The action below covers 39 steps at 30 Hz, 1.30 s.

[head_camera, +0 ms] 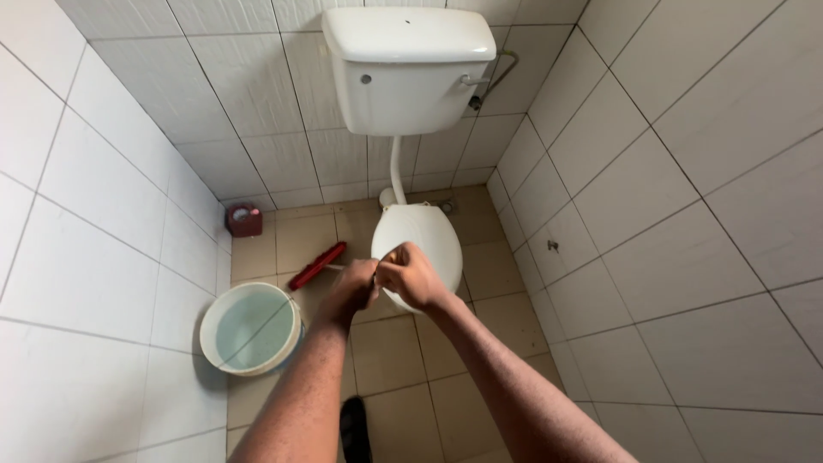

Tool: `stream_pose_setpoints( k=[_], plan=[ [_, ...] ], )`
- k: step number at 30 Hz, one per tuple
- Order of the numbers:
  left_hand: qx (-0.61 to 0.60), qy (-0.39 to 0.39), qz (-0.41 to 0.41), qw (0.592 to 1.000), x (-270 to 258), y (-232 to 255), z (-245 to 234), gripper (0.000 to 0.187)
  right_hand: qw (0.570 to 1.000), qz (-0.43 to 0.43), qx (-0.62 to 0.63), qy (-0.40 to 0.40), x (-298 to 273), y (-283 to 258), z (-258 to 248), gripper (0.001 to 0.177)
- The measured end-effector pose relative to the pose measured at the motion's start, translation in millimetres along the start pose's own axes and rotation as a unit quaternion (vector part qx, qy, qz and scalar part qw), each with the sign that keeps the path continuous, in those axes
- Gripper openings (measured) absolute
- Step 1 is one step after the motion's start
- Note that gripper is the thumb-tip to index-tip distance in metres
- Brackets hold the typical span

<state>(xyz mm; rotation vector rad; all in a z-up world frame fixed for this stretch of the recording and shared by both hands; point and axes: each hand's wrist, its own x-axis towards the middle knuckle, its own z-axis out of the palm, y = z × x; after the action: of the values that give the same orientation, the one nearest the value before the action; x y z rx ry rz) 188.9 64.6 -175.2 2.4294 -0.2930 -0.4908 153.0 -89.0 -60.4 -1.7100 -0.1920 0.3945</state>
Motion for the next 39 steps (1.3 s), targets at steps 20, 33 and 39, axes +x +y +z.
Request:
stream_pose_setpoints(
  k=[20,33,39],
  plan=[
    [-0.061,0.204,0.066,0.975,56,-30,-48,0.018,0.985,-0.050,-0.162,-0.018,69,-27,14,0.026],
    [-0.065,0.042,0.157,0.984,105,-178,93,0.027,0.889,0.270,-0.364,-0.065,90,69,61,0.033],
    [-0.356,-0.116,-0.257,0.891,55,-82,10,0.028,0.877,0.301,-0.371,-0.044,76,62,69,0.033]
  ],
)
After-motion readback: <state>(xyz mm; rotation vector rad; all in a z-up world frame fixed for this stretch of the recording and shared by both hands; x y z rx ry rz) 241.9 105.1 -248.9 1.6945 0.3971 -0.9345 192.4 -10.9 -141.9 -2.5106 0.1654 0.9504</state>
